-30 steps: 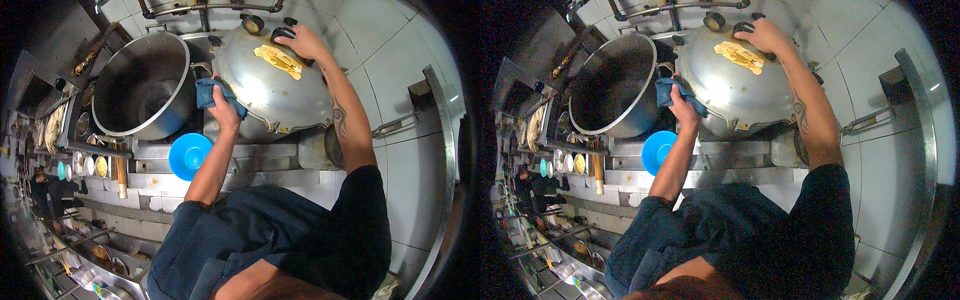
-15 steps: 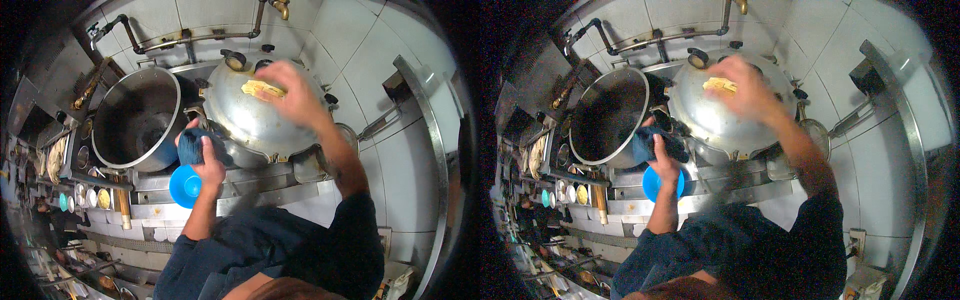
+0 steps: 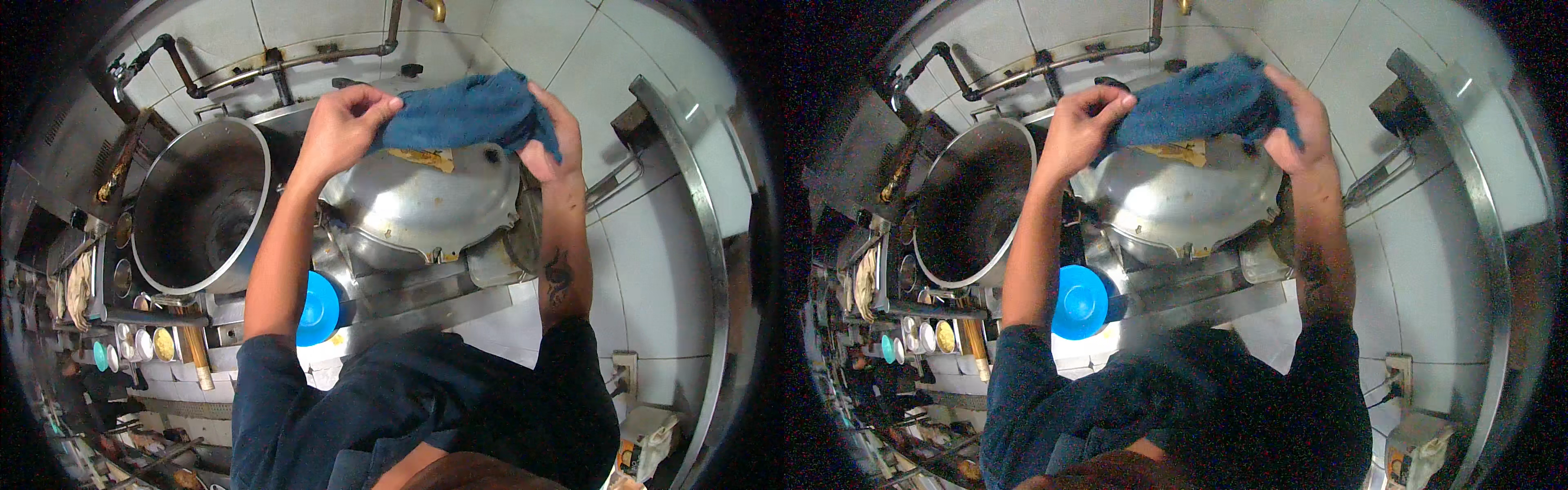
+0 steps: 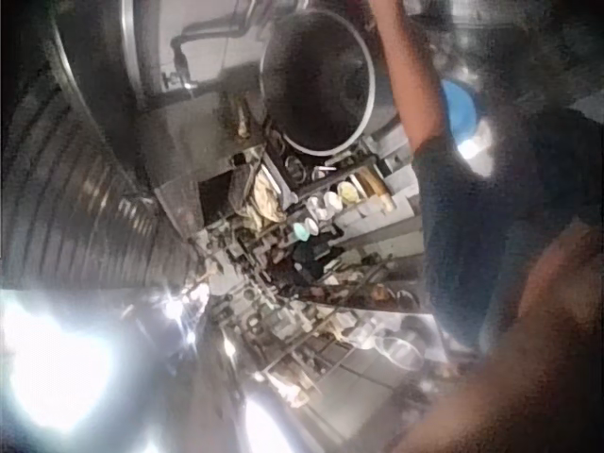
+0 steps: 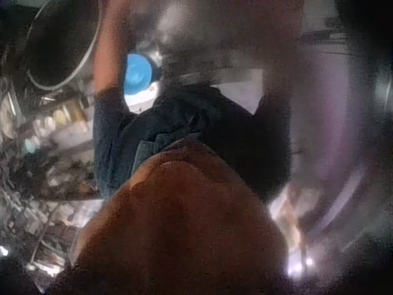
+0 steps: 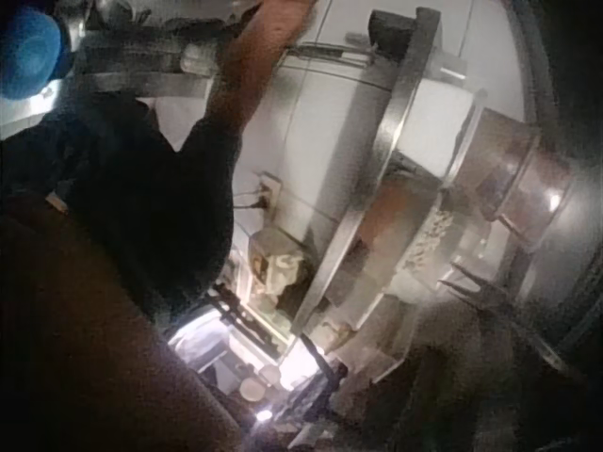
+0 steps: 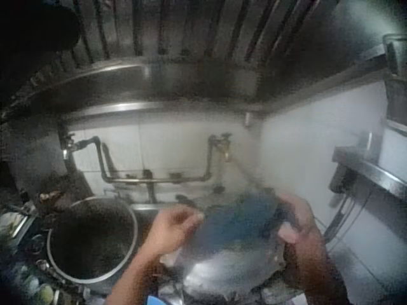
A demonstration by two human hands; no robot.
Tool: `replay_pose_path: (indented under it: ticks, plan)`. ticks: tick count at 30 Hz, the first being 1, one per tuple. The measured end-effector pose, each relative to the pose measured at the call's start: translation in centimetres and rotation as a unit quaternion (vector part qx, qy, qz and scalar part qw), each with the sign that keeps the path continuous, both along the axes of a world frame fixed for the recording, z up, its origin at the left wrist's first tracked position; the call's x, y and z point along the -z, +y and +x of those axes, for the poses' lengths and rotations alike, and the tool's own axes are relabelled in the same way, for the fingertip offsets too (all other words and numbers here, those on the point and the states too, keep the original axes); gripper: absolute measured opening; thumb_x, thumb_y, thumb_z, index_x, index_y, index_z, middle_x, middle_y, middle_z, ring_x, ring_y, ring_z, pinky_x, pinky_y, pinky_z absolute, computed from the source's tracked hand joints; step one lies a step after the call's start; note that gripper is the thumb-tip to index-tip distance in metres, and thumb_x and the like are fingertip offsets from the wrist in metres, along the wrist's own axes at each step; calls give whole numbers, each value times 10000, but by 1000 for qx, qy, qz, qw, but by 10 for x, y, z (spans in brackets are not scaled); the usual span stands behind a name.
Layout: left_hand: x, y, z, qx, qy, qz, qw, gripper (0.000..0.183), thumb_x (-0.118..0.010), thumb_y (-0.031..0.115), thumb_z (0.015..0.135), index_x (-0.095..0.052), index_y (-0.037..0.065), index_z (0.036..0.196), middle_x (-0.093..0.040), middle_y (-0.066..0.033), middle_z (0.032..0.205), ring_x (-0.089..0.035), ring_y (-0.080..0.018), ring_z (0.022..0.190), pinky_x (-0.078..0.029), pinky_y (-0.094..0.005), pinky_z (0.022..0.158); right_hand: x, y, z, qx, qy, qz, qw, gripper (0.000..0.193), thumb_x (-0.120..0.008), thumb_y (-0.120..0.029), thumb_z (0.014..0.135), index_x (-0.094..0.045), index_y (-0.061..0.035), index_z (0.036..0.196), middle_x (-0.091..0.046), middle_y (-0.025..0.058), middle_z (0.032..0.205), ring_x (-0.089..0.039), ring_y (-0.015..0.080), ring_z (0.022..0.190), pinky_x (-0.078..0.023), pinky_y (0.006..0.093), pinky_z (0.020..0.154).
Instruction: The person secures a large industrial pressure cooker by tightening multiple locking clamps around its lid. They walk briefly to retrieve a red bowl, then return to continue tightening the clamps and wiping the lid surface with a cloth.
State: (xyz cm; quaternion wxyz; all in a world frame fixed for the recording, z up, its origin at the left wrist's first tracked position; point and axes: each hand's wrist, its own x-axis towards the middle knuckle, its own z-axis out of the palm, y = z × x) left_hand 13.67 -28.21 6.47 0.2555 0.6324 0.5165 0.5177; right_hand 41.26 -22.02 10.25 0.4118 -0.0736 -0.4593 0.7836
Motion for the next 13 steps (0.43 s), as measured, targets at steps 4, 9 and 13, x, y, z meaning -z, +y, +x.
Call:
replay_pose_path:
  ticks: [4,9,13]
  plan:
    - [-5,29,0,-201,168,312,913,209,-695,187,843,-683,14,960,-645,-137,863,-630,-269,762,-494,-356,688,0,61,-1,-1,127,-28,992,381,-407,-234,999,-574,31,1217,-622,170,1222,-590,294,1135,-425,445,1028]
    - [37,-38,21,-95,85,179,976,209,-700,169,819,-670,21,963,-652,-153,928,-630,-328,894,-496,-394,811,-4,134,-20,280,-38,50,958,351,-506,-294,956,-626,-22,1144,-657,121,1157,-597,274,1111,-447,406,992]
    - [67,-68,35,-21,154,155,976,226,-726,190,801,-679,38,961,-662,-135,941,-630,-322,924,-483,-394,856,47,261,-59,355,-451,421,702,352,-537,-297,957,-604,-81,1227,-615,102,1245,-570,237,1154,-417,381,1034]
